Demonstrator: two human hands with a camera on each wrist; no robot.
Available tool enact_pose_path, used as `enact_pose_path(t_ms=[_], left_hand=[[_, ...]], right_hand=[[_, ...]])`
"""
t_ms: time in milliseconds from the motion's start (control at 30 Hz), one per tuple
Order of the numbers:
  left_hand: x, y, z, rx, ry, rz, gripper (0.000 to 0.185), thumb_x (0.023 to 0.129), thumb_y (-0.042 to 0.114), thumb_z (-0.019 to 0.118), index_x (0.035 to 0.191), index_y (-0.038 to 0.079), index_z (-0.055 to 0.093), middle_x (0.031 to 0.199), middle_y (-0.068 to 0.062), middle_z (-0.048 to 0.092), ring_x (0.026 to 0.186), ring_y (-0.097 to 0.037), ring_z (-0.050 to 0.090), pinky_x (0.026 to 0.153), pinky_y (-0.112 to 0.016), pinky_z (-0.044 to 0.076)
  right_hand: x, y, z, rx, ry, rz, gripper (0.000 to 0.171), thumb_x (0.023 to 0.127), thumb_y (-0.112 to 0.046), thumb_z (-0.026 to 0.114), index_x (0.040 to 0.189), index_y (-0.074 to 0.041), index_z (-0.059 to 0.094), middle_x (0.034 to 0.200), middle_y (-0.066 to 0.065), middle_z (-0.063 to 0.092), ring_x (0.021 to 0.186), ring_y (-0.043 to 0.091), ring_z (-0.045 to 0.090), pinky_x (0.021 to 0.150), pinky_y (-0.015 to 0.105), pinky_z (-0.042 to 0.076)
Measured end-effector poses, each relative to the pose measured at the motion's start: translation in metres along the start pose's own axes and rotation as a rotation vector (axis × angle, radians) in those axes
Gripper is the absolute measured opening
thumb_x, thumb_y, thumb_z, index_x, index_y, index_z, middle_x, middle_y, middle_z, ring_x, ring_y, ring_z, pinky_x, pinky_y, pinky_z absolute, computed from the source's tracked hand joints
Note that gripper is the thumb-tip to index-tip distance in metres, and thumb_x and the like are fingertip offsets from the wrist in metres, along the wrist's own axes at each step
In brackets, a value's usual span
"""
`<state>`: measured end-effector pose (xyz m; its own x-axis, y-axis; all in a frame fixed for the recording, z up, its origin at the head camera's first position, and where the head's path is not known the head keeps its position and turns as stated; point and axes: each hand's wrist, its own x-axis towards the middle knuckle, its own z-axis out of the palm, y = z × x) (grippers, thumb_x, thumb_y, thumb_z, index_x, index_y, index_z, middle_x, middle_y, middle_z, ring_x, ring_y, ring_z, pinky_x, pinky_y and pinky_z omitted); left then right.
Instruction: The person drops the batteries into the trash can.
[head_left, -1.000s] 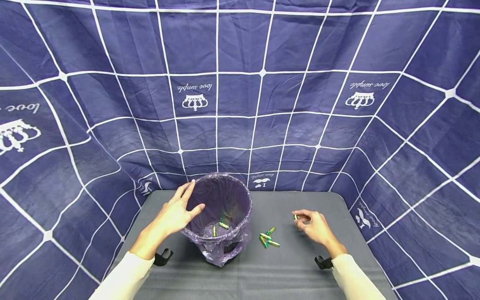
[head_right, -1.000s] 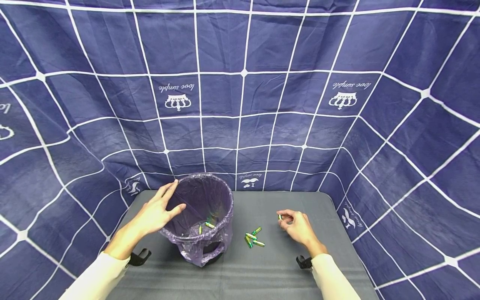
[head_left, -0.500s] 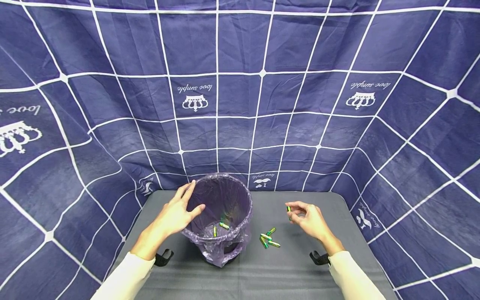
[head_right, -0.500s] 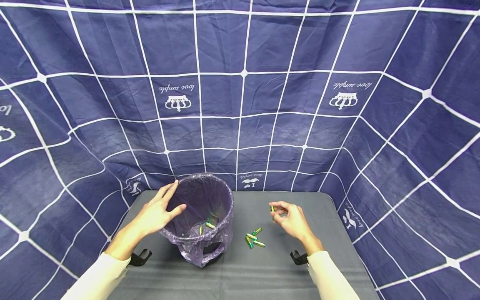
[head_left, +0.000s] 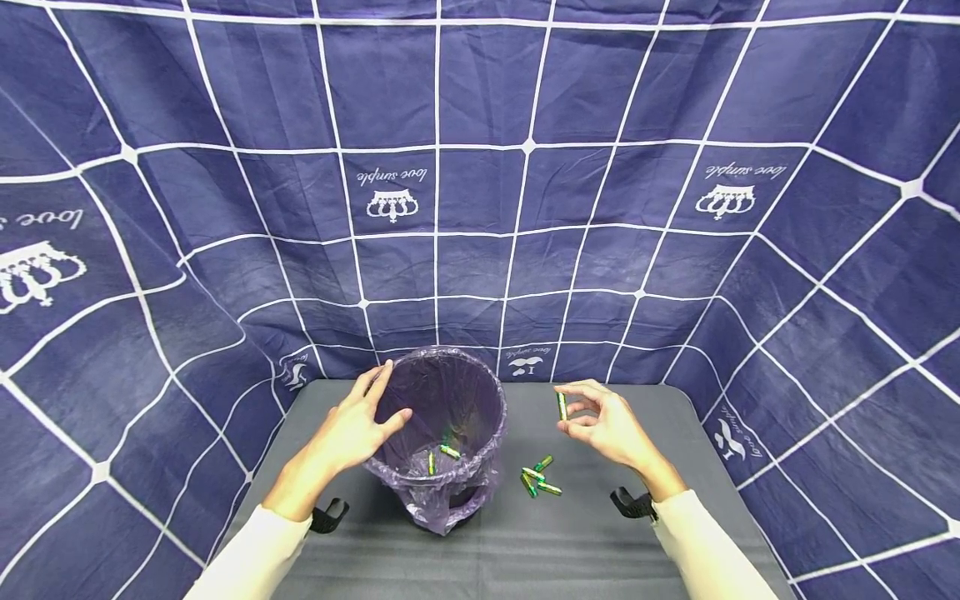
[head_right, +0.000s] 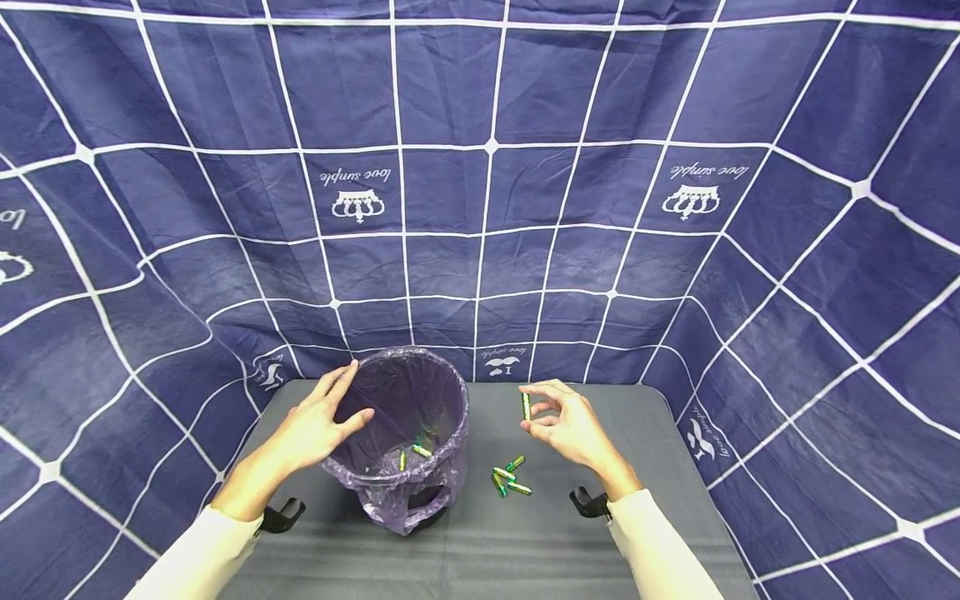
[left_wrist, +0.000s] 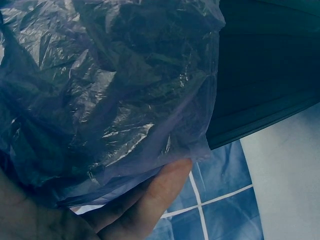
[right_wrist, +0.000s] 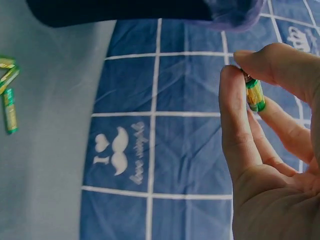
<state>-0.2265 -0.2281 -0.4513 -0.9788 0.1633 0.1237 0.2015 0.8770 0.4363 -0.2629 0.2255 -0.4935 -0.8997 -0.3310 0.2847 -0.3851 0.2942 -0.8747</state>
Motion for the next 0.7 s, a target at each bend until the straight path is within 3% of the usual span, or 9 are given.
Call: enact_pose_path(t_ms=[300, 533, 700], left_hand=[[0.003, 0.002, 0.000, -0.002, 0.004, 0.017, 0.095, 0.115, 0.053, 0.069, 0.187, 0.011, 0.024, 0.188, -0.024, 0.034, 0.153, -0.059, 0.062, 0.115, -0.086, 0.050], [0.003, 0.001, -0.001, -0.006, 0.001, 0.011, 0.095, 0.114, 0.054, 0.069, 0.187, 0.012, 0.024, 0.187, -0.024, 0.034, 0.148, -0.064, 0.063, 0.115, -0.087, 0.049], [0.000, -0.001, 0.000, 0.000, -0.006, 0.005, 0.095, 0.115, 0.054, 0.068, 0.188, 0.013, 0.023, 0.187, -0.024, 0.034, 0.148, -0.064, 0.064, 0.114, -0.088, 0.048]], right_hand=[[0.019, -0.038, 0.007, 0.003, -0.036, -0.066, 0.057, 0.092, 0.008, 0.093, 0.146, -0.003, 0.078, 0.138, 0.016, 0.074, 0.108, 0.019, 0.083, 0.090, 0.029, 0.071], [0.043, -0.069, 0.015, 0.004, -0.065, -0.128, 0.056, 0.092, 0.007, 0.093, 0.146, -0.003, 0.078, 0.138, 0.021, 0.075, 0.106, 0.021, 0.083, 0.091, 0.031, 0.071], [0.060, -0.088, 0.025, -0.065, -0.068, -0.191, 0.055, 0.091, 0.005, 0.095, 0.143, -0.006, 0.081, 0.122, 0.014, 0.079, 0.099, 0.018, 0.082, 0.092, 0.030, 0.071]])
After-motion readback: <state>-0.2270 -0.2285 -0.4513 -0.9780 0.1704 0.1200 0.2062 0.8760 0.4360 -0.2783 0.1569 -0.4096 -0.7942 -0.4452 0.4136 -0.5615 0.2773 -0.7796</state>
